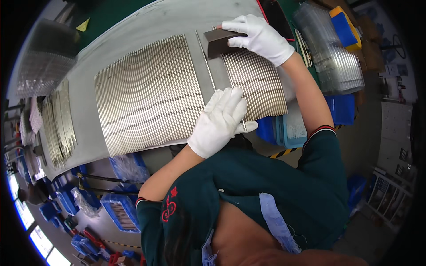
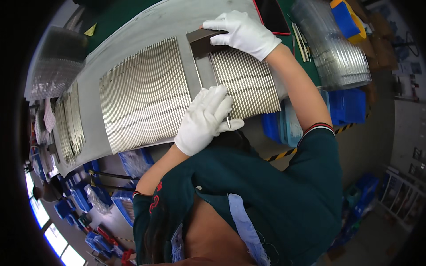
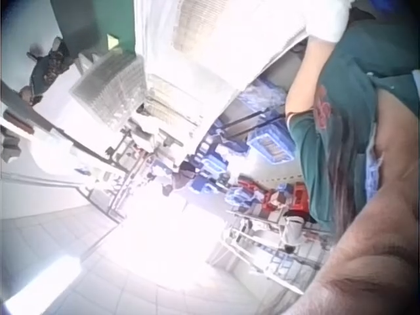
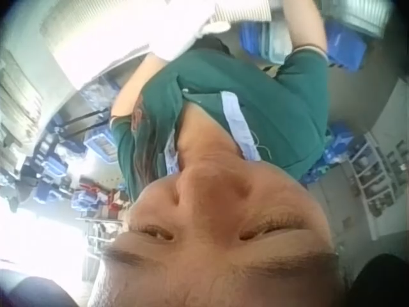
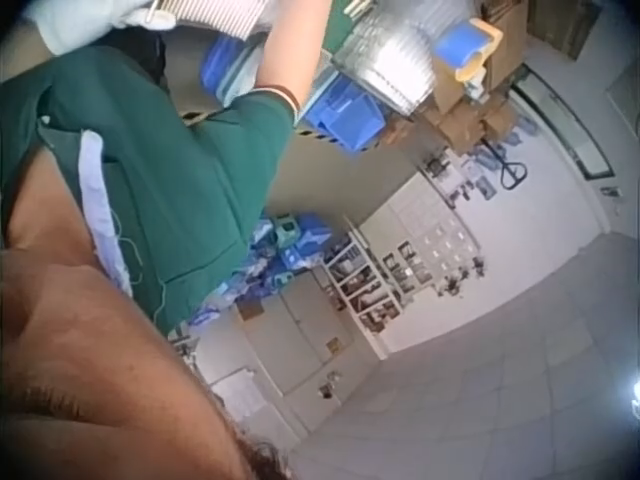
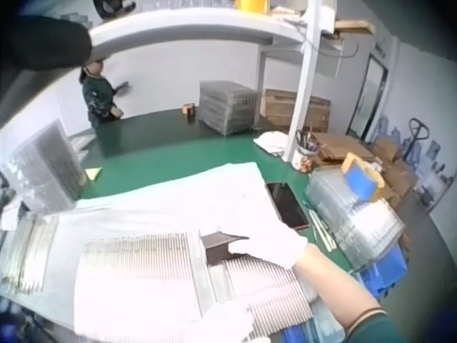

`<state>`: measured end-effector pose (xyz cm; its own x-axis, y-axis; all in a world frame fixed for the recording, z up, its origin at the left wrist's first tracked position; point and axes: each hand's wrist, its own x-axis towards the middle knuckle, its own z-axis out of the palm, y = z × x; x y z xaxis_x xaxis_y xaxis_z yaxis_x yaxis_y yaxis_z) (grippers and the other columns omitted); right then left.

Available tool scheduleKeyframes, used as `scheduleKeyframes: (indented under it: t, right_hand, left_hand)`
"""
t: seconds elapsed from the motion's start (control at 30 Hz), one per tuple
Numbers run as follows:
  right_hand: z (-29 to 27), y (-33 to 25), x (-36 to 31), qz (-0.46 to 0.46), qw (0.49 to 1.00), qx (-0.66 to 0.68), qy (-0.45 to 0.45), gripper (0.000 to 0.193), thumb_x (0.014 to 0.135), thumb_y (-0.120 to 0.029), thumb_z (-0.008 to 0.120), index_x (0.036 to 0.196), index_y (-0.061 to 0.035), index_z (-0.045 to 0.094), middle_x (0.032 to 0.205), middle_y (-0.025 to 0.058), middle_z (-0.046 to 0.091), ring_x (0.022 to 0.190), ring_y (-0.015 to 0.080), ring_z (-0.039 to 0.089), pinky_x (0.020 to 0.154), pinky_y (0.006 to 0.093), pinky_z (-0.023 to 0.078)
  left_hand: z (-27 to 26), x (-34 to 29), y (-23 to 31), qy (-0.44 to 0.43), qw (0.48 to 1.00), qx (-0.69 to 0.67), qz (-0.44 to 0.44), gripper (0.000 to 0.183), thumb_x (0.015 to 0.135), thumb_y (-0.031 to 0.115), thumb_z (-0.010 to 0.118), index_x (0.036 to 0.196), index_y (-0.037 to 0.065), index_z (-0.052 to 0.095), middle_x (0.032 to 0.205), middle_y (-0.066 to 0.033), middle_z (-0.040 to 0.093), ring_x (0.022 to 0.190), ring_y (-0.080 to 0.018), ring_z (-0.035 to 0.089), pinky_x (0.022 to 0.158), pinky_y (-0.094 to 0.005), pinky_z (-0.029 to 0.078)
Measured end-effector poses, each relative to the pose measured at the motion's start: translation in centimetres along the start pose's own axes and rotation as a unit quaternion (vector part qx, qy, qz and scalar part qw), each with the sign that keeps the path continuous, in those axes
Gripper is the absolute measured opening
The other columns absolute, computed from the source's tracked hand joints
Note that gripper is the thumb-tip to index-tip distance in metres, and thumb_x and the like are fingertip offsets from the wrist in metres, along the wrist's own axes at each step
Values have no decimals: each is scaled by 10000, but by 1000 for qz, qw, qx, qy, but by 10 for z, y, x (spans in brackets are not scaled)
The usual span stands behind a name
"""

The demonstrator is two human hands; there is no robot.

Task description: Sorting and arranging thin metal rods into organized groups on a factory workbench.

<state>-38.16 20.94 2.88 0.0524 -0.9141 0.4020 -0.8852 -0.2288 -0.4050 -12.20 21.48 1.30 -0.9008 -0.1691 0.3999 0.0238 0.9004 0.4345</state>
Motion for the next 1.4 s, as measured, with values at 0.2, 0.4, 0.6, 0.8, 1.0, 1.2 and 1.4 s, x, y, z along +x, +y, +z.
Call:
scheduleKeyframes:
  t: [0.2,0.4,0.6,0.8,1.0,1.2,1.4]
  right_hand:
    - [-21,2,3,64,995,-35,-75,457,799,-153,798,1245,-130,703,1056,100,717,934,283,651,834,372,520]
    - [-3,-26,18,-54,994,-73,-67,460,769,-149,815,1216,-122,710,1052,95,722,928,288,664,820,374,533]
    - [-53,32,14,1,989,-140,-42,464,871,-281,742,1289,-96,663,1166,139,686,1044,305,655,924,418,521]
    - [-29,30,65,143,989,-8,33,472,877,-235,703,1321,-85,641,1311,185,640,1200,336,605,1026,386,477]
    - [-27,3,73,30,990,-137,24,510,789,-295,780,1234,-80,654,1284,238,592,1195,357,564,1032,447,444]
    - [-4,-31,-47,-55,972,-190,-128,657,876,-469,656,1360,-32,573,1523,176,476,1444,340,405,1214,475,295]
    - [-2,-53,-94,-27,972,-153,-177,684,954,-515,513,1444,-37,501,1566,232,403,1463,403,364,1234,515,222]
  left_hand:
    - [-1,2,-4,46,999,-2,10,540,718,402,787,1002,5,557,1025,-138,544,841,-303,564,778,-386,499]
    - [1,1,-2,59,998,19,20,526,708,411,779,984,19,562,1026,-109,551,848,-278,567,758,-357,490]
    - [-5,-4,-8,-7,998,62,15,524,746,466,740,1023,45,597,1084,-80,587,940,-247,588,845,-373,472]
    - [0,-8,-7,-37,995,96,-1,642,734,483,765,1163,33,604,1195,-90,591,1106,-274,550,988,-437,432]
    - [-4,-14,-7,-65,991,115,-38,785,722,561,758,1267,24,580,1288,-103,569,1215,-313,508,1069,-507,383]
    - [-26,-36,-19,-88,988,122,-43,799,742,617,726,1309,68,603,1363,-139,561,1263,-352,500,1099,-550,349]
    - [-44,-70,-29,-57,986,134,-82,807,748,617,727,1312,52,604,1338,-167,566,1246,-364,514,1089,-537,364]
